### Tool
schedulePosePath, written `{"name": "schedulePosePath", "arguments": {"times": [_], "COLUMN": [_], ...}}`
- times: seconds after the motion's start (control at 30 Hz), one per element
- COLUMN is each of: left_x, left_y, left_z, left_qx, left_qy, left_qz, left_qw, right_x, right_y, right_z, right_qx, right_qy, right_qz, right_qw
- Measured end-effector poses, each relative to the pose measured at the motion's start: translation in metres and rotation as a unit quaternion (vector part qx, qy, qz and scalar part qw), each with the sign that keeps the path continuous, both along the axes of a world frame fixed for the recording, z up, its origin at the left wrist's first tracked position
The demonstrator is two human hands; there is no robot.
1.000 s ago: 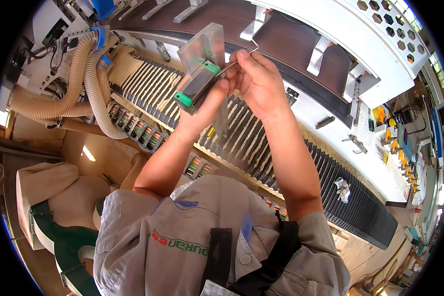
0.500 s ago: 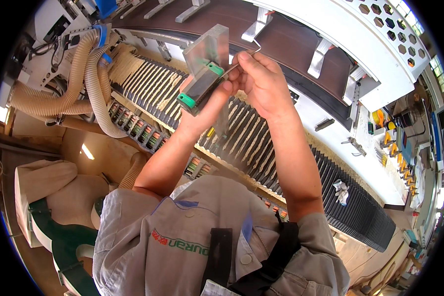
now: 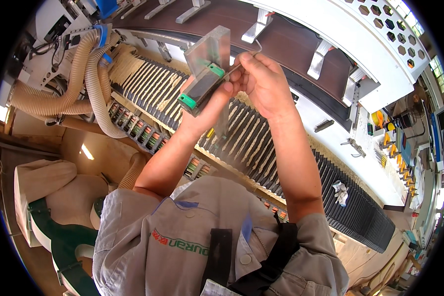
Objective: The person adjusts a metal sliding rail assembly by tightening and loosening screws on the bearing blocks with an allen key and positioning the rail along the machine.
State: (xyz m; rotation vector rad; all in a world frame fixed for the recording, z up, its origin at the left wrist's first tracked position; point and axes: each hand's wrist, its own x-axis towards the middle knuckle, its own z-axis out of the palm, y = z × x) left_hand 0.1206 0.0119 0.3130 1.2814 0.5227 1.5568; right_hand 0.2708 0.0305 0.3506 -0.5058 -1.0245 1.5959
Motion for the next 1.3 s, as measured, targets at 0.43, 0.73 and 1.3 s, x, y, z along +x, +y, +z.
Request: {"name": "schedulePosePath", "arguments": {"times": [0.43, 0.73, 1.3], "left_x": [0.003, 0.0, 0.004], "left_y": [-0.012, -0.009, -0.003], "left_z": [0.025, 0.02, 0.018], "left_qx": [0.026, 0.048, 0.029], "left_qy": [0.046, 0.094, 0.038], "left_qz": [0.053, 0.1, 0.018], "left_qw": [0.997, 0.989, 0.999], "right_x": [0.0, 0.003, -0.001], "right_y": [-0.002, 0.001, 0.006], "right_z": [0.005, 0.007, 0.005], "right_qx": [0.028, 0.037, 0.045], "right_qy": [-0.006, -0.041, -0.042], "right_qz": [-0.057, -0.059, -0.053], "right_qw": [0.998, 0.997, 0.997]}}
